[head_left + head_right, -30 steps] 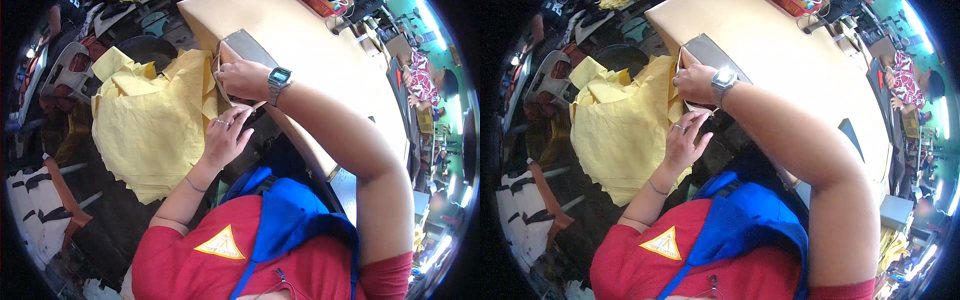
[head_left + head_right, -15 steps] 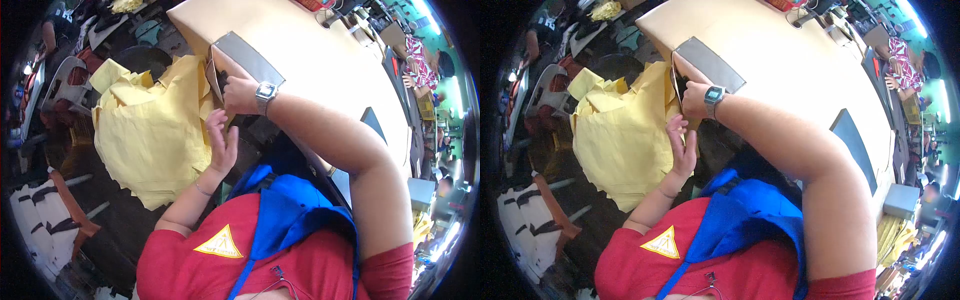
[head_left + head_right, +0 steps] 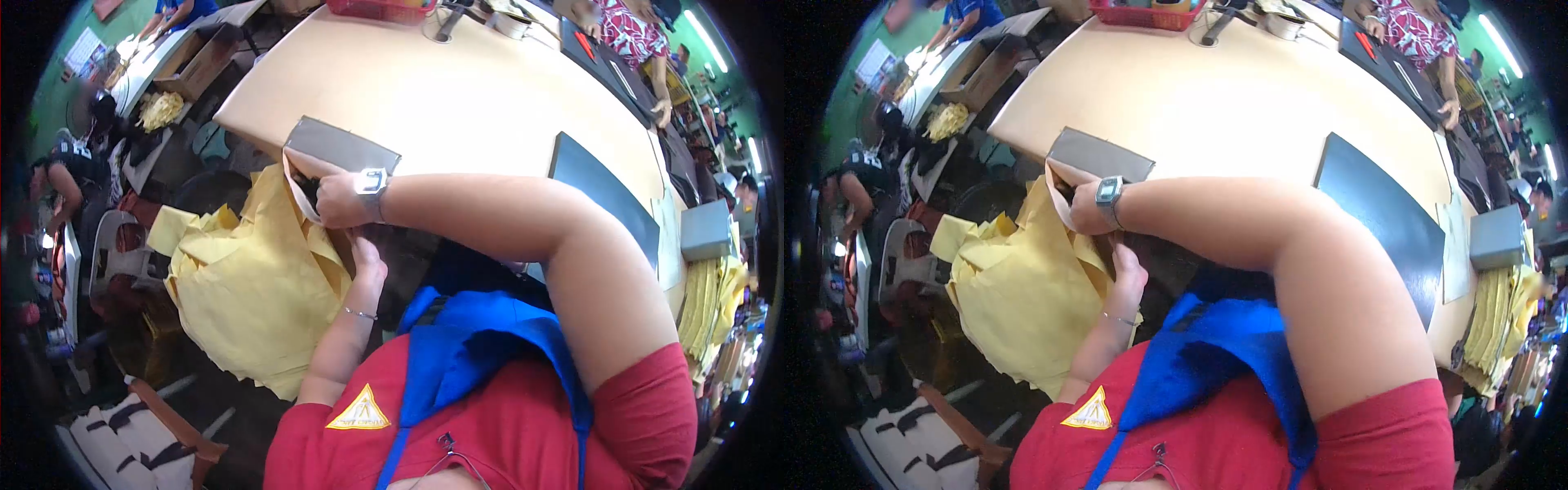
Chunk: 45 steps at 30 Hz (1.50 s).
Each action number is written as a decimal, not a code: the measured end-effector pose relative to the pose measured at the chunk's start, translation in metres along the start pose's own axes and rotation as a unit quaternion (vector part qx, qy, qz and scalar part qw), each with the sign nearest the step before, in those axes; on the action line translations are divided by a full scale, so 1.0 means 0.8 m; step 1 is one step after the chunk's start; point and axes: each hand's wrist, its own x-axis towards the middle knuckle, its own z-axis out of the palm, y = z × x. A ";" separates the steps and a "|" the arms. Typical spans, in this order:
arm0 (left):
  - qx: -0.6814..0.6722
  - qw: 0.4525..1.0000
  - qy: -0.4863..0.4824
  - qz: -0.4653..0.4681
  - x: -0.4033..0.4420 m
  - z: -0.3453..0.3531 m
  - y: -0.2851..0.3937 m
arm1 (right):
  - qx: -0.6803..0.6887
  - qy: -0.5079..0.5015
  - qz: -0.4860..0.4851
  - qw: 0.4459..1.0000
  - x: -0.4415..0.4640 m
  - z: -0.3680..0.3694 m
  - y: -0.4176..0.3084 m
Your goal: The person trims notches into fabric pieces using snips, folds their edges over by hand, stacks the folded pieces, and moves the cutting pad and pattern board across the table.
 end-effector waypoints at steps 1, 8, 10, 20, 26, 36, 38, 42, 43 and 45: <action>0.013 1.000 0.000 -0.011 0.002 0.001 0.002 | -0.028 0.006 -0.026 0.999 0.003 0.008 -0.003; 0.087 0.995 0.018 -0.034 0.025 -0.035 -0.005 | -0.069 -0.095 0.005 0.993 -0.007 0.005 -0.018; 0.109 0.993 -0.015 -0.039 0.028 -0.052 -0.006 | -0.112 -0.031 0.043 0.992 -0.029 -0.011 -0.022; 0.377 0.841 -0.376 -0.093 -0.117 0.037 0.034 | 0.277 0.219 0.512 0.783 -0.469 -0.041 -0.081; 0.429 0.743 -0.478 -0.190 -0.155 0.125 0.034 | 0.250 0.168 0.872 0.385 -0.705 0.031 -0.338; 0.381 0.810 -0.302 -0.328 -0.197 0.167 0.017 | 0.463 0.379 0.798 0.063 -0.701 -0.026 -0.368; 0.376 0.814 -0.283 -0.341 -0.191 0.164 0.008 | 0.553 0.419 0.720 -0.017 -0.755 -0.007 -0.384; 0.355 0.812 -0.290 -0.362 -0.198 0.207 0.012 | 0.615 0.423 0.664 -0.037 -0.794 -0.013 -0.354; 0.351 0.806 -0.311 -0.362 -0.203 0.233 0.019 | 0.614 0.451 0.646 -0.048 -0.790 -0.017 -0.344; 0.325 0.808 -0.336 -0.360 -0.204 0.276 0.013 | 0.607 0.461 0.645 -0.048 -0.781 -0.020 -0.336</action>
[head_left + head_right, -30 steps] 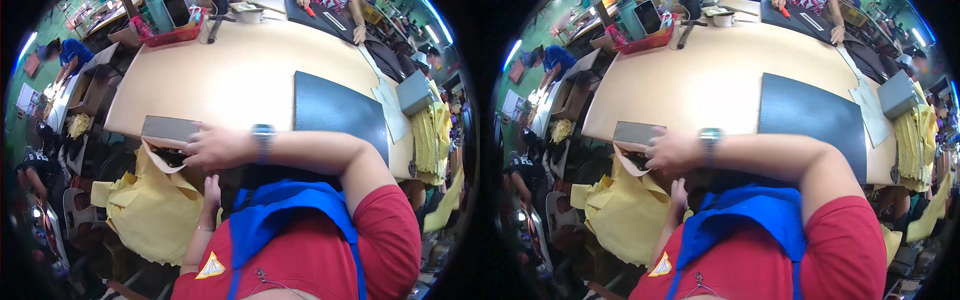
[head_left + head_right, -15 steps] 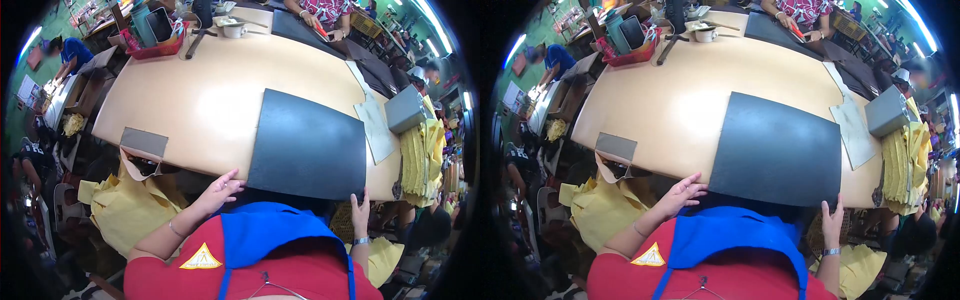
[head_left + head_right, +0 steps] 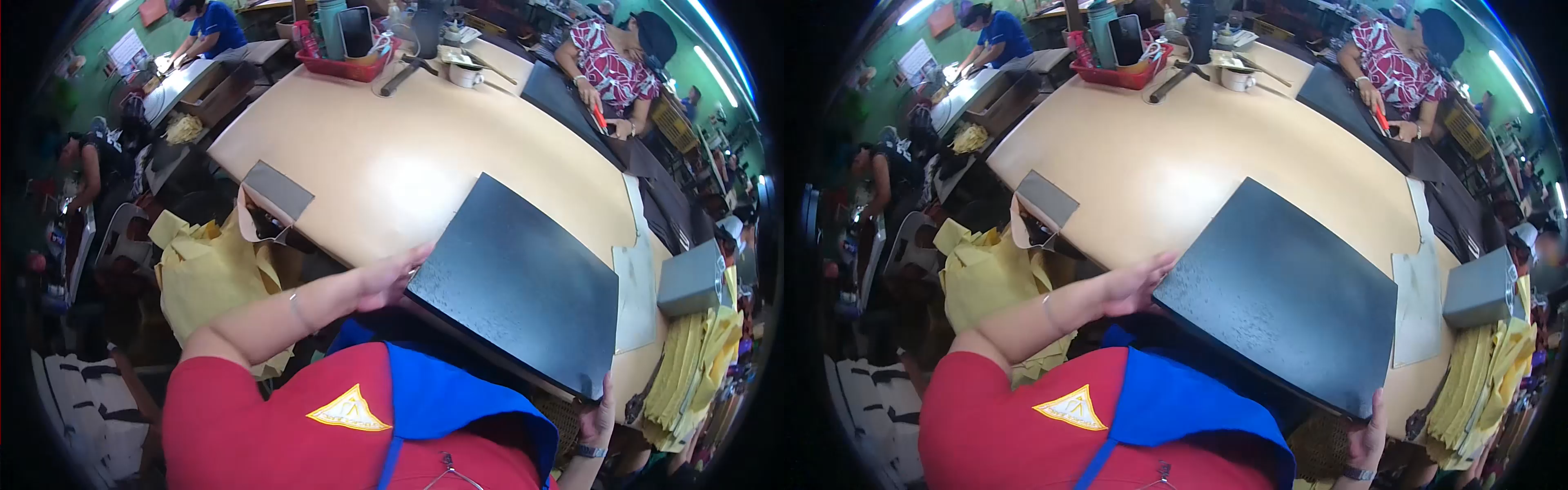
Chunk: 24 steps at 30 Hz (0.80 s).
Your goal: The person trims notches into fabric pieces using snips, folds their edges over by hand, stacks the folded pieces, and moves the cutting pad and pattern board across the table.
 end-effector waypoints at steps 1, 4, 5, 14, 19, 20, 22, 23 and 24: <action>-0.019 1.000 -0.008 0.017 0.014 0.013 0.013 | -0.027 0.007 -0.003 1.000 0.000 0.004 0.003; 0.083 0.993 0.047 0.067 0.047 0.017 0.001 | -0.078 0.055 -0.100 0.990 0.002 0.025 0.025; 0.140 0.984 0.080 0.080 0.058 0.009 -0.010 | -0.103 0.066 -0.112 0.986 -0.003 0.030 0.026; 0.072 0.960 0.197 0.184 -0.065 -0.077 -0.030 | -0.162 -0.081 -0.100 0.978 0.033 0.140 0.020; -0.094 0.889 0.313 0.321 -0.173 -0.144 -0.048 | -0.256 -0.301 -0.087 0.914 0.057 0.358 -0.026; -0.105 0.871 0.327 0.352 -0.187 -0.173 -0.054 | -0.263 -0.347 -0.110 0.894 0.087 0.401 -0.020; -0.138 0.833 0.349 0.406 -0.217 -0.214 -0.056 | -0.266 -0.437 -0.134 0.848 0.116 0.503 -0.022; -0.161 0.813 0.355 0.433 -0.228 -0.222 -0.049 | -0.294 -0.479 -0.140 0.815 0.123 0.552 -0.031; -0.184 0.798 0.359 0.448 -0.236 -0.225 -0.039 | -0.286 -0.499 -0.137 0.807 0.135 0.598 -0.032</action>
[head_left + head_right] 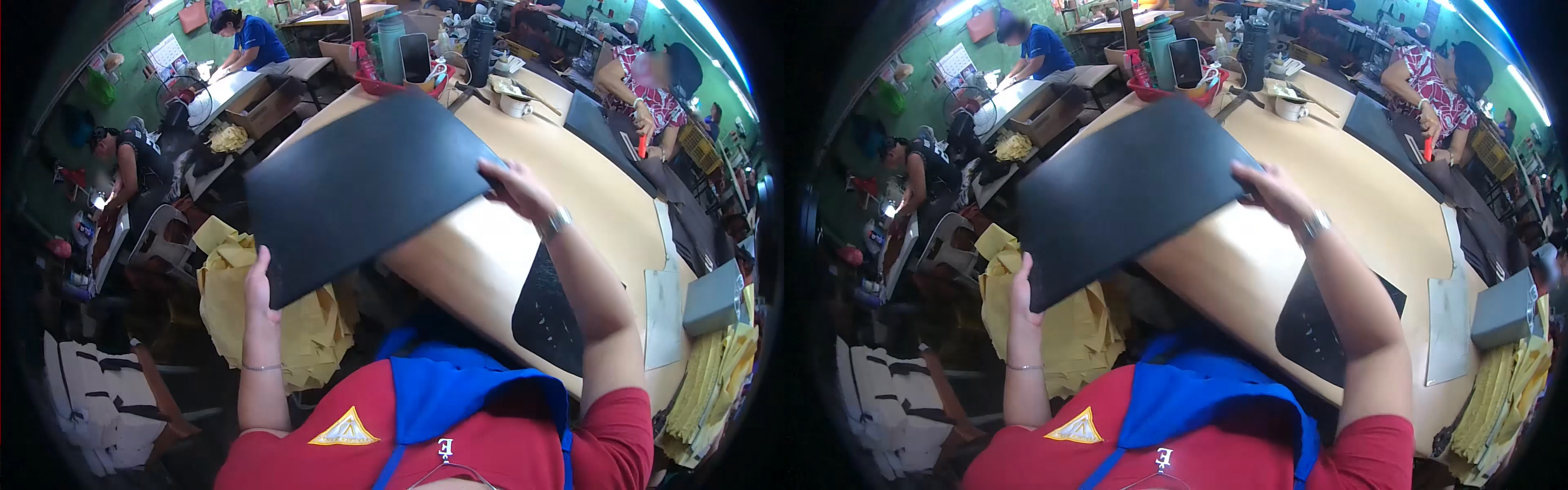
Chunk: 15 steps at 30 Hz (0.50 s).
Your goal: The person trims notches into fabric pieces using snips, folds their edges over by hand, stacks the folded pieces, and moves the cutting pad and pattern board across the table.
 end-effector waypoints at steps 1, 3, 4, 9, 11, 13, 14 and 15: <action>-0.016 1.000 0.007 0.013 0.010 0.000 0.005 | 0.007 -0.021 -0.007 1.000 0.035 0.009 -0.006; -0.052 0.998 0.024 0.041 0.039 -0.004 0.005 | -0.146 0.082 -0.039 0.985 0.069 0.035 -0.028; -0.022 0.996 0.035 0.079 0.069 -0.017 -0.010 | -0.151 0.069 -0.027 0.986 0.071 0.044 -0.034; -0.096 0.987 0.097 0.082 0.177 -0.085 -0.103 | -0.113 -0.001 -0.093 0.989 0.018 0.037 0.045; -0.100 0.982 0.101 0.121 0.168 -0.069 -0.120 | -0.133 0.031 -0.082 0.987 -0.048 0.038 0.059; -0.082 0.980 0.130 0.130 0.152 -0.023 -0.077 | -0.084 0.066 -0.058 0.993 -0.102 0.030 0.080; -0.087 0.980 0.124 0.126 0.157 -0.021 -0.068 | -0.073 0.091 -0.032 0.993 -0.122 0.025 0.089; -0.095 0.980 0.119 0.127 0.170 -0.019 -0.062 | -0.072 0.108 -0.020 0.991 -0.137 0.022 0.098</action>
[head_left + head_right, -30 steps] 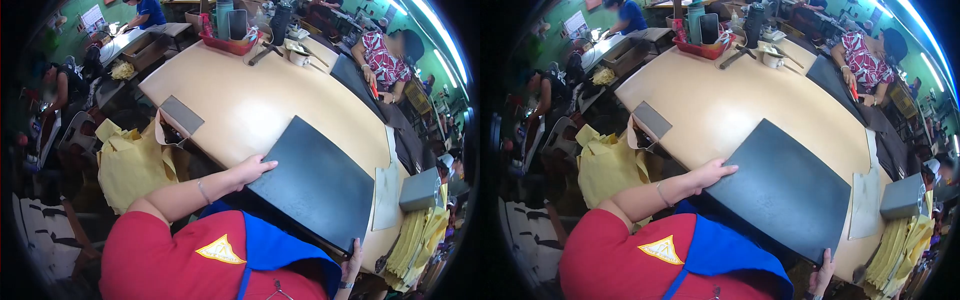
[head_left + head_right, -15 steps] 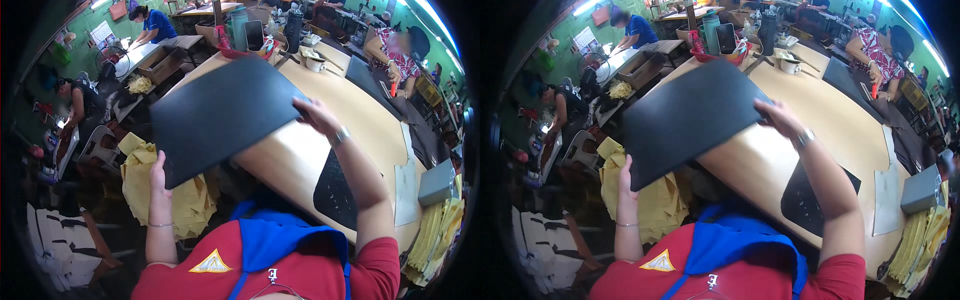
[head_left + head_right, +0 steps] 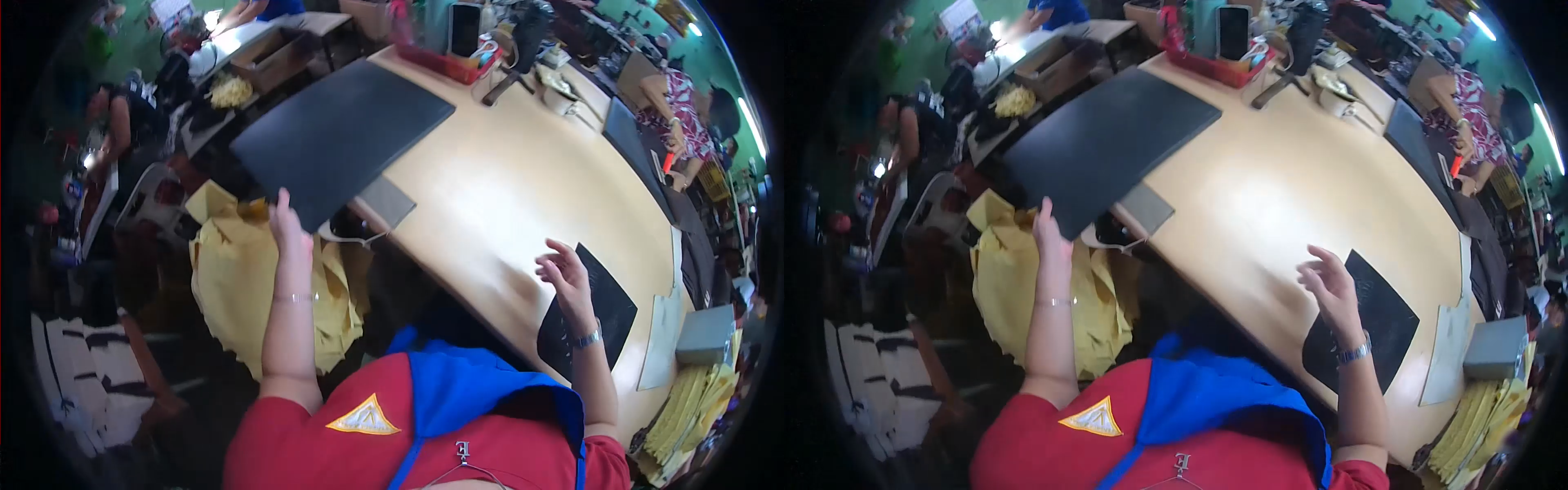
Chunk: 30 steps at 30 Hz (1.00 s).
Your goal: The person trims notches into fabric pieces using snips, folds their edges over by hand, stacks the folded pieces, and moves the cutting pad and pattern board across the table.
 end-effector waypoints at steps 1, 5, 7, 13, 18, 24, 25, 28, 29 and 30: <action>0.011 1.000 0.021 -0.007 0.018 -0.002 -0.009 | -0.009 0.014 0.010 1.000 -0.013 -0.004 0.008; 0.085 0.992 0.092 0.019 0.018 0.057 -0.028 | -0.006 0.047 0.036 0.998 -0.037 -0.003 0.029; 0.127 0.983 0.131 0.015 0.025 0.077 -0.042 | 0.013 0.036 0.026 0.999 -0.042 0.004 0.045; 0.209 0.976 0.031 0.055 0.021 0.043 -0.025 | -0.032 0.083 0.026 0.996 -0.040 0.002 0.070; 0.468 0.839 0.095 0.262 0.020 -0.195 0.037 | -0.008 0.089 0.039 0.995 -0.046 0.013 0.057; 0.487 0.661 0.562 -0.100 -0.134 -0.437 0.100 | -0.149 -0.032 -0.046 0.987 -0.020 0.055 0.031; 0.368 0.778 0.489 -0.139 -0.149 -0.457 0.092 | -0.124 -0.071 -0.052 0.988 -0.017 0.077 0.025; 0.111 0.931 0.281 -0.205 -0.163 -0.492 0.077 | -0.204 -0.204 -0.074 0.954 -0.014 0.155 -0.020; 0.123 0.932 0.272 -0.207 -0.155 -0.500 0.077 | -0.208 -0.238 -0.065 0.946 -0.011 0.175 -0.025; 0.134 0.933 0.261 -0.207 -0.145 -0.506 0.078 | -0.211 -0.272 -0.058 0.937 -0.008 0.194 -0.029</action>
